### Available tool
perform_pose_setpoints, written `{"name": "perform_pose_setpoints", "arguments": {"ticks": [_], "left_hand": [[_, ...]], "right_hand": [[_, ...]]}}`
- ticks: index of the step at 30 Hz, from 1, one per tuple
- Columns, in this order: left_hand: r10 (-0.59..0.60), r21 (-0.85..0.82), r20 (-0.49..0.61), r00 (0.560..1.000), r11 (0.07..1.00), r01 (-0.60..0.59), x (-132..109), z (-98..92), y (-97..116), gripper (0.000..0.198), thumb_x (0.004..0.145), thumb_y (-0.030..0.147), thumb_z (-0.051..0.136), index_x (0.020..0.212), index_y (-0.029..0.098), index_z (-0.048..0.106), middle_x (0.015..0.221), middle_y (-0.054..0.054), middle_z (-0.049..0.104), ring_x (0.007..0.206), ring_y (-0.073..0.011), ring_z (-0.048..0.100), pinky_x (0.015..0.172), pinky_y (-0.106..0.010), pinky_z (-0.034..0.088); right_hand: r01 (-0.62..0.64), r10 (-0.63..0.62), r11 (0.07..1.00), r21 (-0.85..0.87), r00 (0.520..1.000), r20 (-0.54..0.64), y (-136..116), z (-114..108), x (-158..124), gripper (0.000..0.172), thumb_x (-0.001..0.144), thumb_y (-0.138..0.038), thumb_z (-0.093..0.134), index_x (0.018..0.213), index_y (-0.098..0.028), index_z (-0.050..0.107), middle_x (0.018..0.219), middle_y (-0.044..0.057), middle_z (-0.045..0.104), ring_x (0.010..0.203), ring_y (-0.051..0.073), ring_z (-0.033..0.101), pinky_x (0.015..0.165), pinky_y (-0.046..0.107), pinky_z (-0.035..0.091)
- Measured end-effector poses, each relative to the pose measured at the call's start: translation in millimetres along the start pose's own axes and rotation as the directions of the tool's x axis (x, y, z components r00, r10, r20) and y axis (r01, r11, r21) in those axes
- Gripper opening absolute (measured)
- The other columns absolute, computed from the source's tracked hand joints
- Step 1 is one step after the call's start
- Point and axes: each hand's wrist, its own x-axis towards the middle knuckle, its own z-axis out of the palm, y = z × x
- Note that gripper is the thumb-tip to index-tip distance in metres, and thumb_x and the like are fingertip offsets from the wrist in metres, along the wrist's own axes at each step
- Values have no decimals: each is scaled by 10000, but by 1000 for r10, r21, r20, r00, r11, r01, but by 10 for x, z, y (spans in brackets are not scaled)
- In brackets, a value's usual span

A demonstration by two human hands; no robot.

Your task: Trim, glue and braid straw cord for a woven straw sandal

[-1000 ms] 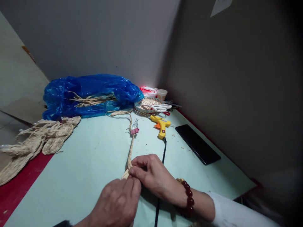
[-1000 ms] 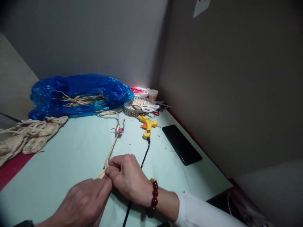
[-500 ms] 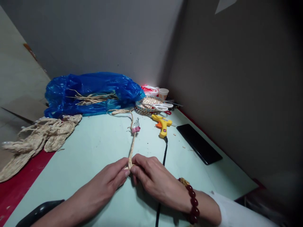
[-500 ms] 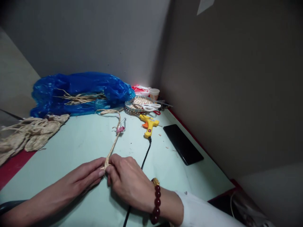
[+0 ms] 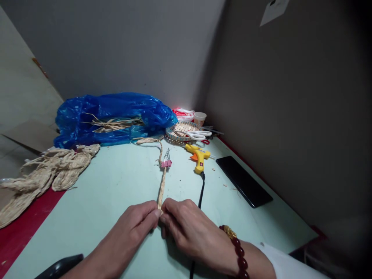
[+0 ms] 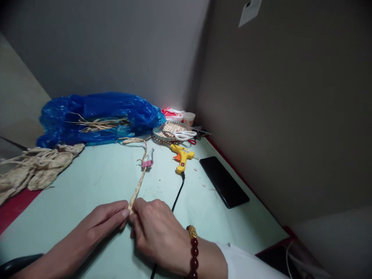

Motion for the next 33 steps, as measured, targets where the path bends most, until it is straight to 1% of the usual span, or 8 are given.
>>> {"name": "perform_pose_setpoints", "arguments": {"ticks": [4,10,14,20,23,26,30,33], "left_hand": [[-24,-148,100,995,988,39,98,-23,-20,249,877,343,437,684,206,515,681,28,526,670,-167,485,631,-261,387],[-73,-116,35,997,990,77,106,29,-93,295,863,371,449,617,230,368,618,57,318,598,-141,302,529,-262,254],[-71,-231,12,997,970,72,87,118,-70,338,841,422,498,601,232,353,627,54,290,609,-140,276,537,-263,247],[-179,-524,160,971,818,237,72,149,-100,390,825,531,536,635,233,370,532,105,241,482,-90,123,444,-254,91],[-97,-552,148,984,817,164,76,113,-114,346,818,453,611,653,204,436,577,80,327,515,-87,244,470,-225,196],[-62,-548,155,986,825,138,48,51,-93,287,835,395,612,681,191,482,572,84,312,515,-88,232,465,-226,178],[-94,-518,141,986,841,154,5,-16,-46,292,876,433,547,723,184,544,526,101,268,483,-91,151,443,-252,102],[-69,-527,184,980,835,158,18,-21,-38,300,881,437,537,781,161,599,540,92,331,485,-88,152,442,-248,96]], "right_hand": [[56,-53,997,-56,998,42,33,-66,-32,181,947,-160,421,804,-193,527,694,-9,631,596,101,496,574,207,339],[153,-211,940,-304,963,-167,37,34,-91,211,909,-152,402,752,-169,542,657,9,574,544,124,468,523,248,341],[340,-504,759,-556,847,-169,55,199,-90,152,804,-109,432,774,-121,581,638,42,561,508,161,453,441,294,302],[424,-770,473,-772,625,-128,97,324,-17,249,842,-53,383,716,-115,589,558,33,508,455,161,424,404,300,257],[470,-819,402,-786,568,-79,97,327,-3,209,831,-64,419,819,-65,628,603,49,554,502,166,466,414,299,282],[542,-764,571,-617,625,-158,54,219,-23,174,854,-142,441,832,-101,609,661,42,576,583,165,490,477,294,349],[317,-339,940,-123,841,-422,-18,-26,-33,176,870,-189,439,971,-136,573,862,69,628,784,180,563,724,314,449],[90,-47,958,272,986,-159,-12,-105,16,163,954,-258,433,980,-175,570,856,31,655,793,150,604,739,263,452]]}}
